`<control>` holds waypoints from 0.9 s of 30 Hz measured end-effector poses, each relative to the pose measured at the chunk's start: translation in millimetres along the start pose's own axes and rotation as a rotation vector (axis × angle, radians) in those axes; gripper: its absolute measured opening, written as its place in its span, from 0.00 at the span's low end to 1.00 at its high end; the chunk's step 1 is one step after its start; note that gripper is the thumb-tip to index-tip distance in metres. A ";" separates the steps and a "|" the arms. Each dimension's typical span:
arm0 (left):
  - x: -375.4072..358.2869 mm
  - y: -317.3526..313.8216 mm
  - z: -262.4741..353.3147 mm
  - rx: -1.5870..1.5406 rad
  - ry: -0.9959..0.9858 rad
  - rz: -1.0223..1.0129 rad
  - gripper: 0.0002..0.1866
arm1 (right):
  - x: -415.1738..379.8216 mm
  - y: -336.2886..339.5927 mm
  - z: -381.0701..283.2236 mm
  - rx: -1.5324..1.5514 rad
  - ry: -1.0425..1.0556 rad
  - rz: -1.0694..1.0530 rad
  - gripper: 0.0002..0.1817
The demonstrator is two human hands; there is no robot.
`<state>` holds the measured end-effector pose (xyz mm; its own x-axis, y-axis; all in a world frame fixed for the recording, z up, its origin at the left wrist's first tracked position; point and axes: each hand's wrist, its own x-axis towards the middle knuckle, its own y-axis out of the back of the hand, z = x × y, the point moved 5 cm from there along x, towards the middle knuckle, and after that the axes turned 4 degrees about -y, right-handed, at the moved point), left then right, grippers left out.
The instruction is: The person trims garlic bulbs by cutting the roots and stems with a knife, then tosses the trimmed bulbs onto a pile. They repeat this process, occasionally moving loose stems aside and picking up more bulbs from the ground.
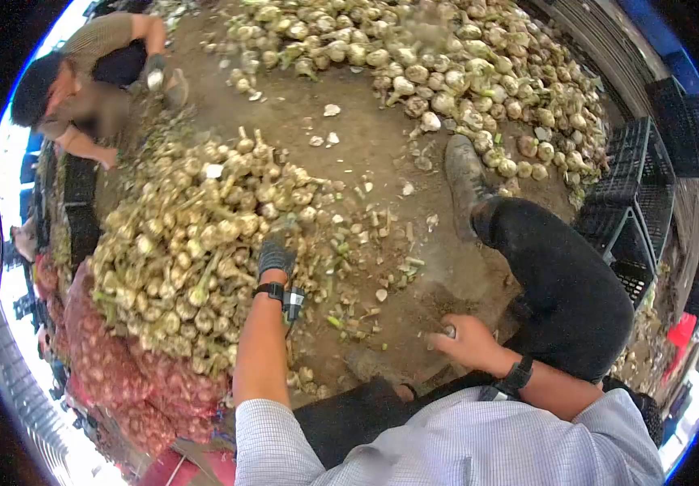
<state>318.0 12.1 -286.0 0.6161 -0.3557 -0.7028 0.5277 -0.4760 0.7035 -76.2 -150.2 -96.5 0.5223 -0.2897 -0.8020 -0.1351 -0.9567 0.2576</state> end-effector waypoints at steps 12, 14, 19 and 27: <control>-64.0 3.7 20.2 -0.460 -0.427 0.327 0.22 | -2.4 -3.4 0.7 0.095 0.112 0.015 0.21; -104.2 34.7 32.5 -0.517 -0.588 0.394 0.18 | -12.8 -3.9 -3.7 0.198 0.086 -0.027 0.19; -248.9 106.7 51.5 -1.113 -0.691 0.033 0.14 | -44.9 5.4 -19.5 0.034 0.567 0.195 0.12; -413.4 102.8 78.4 -0.585 -1.163 0.298 0.18 | -127.7 -1.9 -56.6 0.012 0.923 0.199 0.12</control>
<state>71.7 47.2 68.6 0.0519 -0.9986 0.0092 0.8126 0.0476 0.5809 -95.0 -109.9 35.9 0.9483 -0.3173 0.0012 -0.2994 -0.8937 0.3342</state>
